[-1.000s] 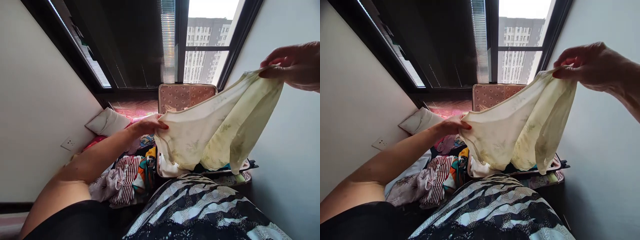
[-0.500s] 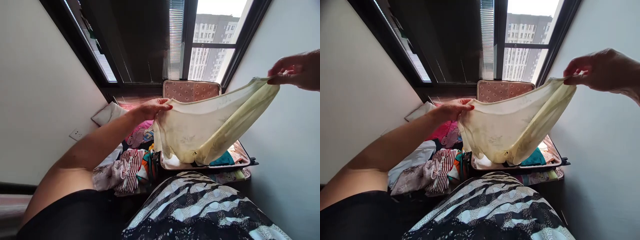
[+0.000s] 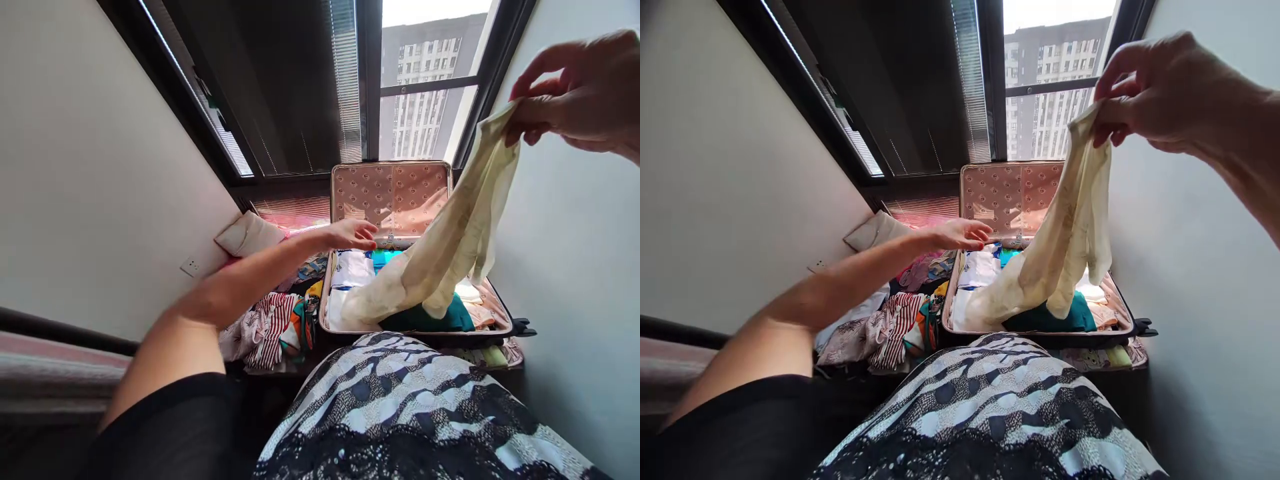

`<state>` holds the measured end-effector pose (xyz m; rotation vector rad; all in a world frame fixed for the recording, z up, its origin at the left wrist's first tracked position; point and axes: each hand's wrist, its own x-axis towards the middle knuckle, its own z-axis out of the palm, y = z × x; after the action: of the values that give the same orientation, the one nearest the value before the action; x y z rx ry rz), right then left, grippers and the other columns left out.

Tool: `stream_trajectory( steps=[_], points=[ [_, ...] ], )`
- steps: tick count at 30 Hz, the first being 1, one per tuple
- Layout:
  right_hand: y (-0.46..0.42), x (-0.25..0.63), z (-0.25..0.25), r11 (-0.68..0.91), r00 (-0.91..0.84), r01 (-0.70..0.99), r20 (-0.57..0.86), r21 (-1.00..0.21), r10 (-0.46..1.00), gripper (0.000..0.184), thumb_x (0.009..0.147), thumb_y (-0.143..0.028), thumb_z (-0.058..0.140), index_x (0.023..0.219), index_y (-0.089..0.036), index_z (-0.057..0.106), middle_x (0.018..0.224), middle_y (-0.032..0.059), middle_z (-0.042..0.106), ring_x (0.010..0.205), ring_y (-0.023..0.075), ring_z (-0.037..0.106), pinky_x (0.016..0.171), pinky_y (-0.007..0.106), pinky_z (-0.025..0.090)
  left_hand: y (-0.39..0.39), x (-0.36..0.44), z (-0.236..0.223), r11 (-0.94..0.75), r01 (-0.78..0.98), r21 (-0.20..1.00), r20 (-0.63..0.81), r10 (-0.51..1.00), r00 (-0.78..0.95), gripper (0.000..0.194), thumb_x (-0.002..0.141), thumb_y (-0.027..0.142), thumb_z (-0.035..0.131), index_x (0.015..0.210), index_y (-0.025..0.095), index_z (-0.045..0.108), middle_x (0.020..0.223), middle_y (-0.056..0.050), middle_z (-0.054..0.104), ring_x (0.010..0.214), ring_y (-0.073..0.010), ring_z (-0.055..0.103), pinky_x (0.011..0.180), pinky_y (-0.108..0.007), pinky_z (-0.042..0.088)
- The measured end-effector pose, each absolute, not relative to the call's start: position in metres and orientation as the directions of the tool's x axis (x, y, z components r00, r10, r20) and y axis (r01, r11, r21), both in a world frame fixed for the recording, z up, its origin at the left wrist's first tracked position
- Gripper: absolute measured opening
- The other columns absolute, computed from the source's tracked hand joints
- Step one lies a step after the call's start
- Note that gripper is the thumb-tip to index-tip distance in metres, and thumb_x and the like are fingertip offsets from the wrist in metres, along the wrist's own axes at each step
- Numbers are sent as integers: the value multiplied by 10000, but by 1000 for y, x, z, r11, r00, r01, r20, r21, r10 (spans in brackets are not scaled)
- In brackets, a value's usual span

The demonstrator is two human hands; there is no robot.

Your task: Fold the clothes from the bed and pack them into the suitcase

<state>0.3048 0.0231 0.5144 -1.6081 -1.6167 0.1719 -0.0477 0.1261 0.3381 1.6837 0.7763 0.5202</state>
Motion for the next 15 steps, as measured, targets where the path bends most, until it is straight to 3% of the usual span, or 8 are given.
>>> stream_trajectory(
  steps=[3,8,12,15],
  points=[
    [7,279,511,218,155,694,438,-686,885,245,924,10,710,867,-220,646,732,-2,691,639,97,641,678,283,556,105,13,271,-99,229,968,-101,683,723,541,701,427,985,1147,157,843,1088,-165,773,1130,-312,721,877,-342,554],
    [1,297,504,321,115,597,475,-735,872,343,894,123,642,825,-213,643,637,-49,682,566,77,653,561,212,503,105,84,205,49,60,997,-77,547,834,743,669,691,959,1169,160,819,1223,-162,773,1146,-296,697,945,-353,563],
    [-7,314,498,328,174,563,498,-758,850,351,892,140,652,793,-197,653,629,-52,695,547,74,673,515,182,479,108,101,175,131,108,986,-162,540,826,663,564,548,1054,1016,123,819,1022,-135,787,929,-255,701,843,-328,555],
    [-15,328,492,256,259,580,473,-773,842,344,887,138,676,799,-195,664,634,-50,699,541,73,676,519,174,502,109,97,171,129,125,984,-178,612,771,498,693,543,975,902,130,791,863,-97,755,815,-218,672,759,-307,535]
  ],
)
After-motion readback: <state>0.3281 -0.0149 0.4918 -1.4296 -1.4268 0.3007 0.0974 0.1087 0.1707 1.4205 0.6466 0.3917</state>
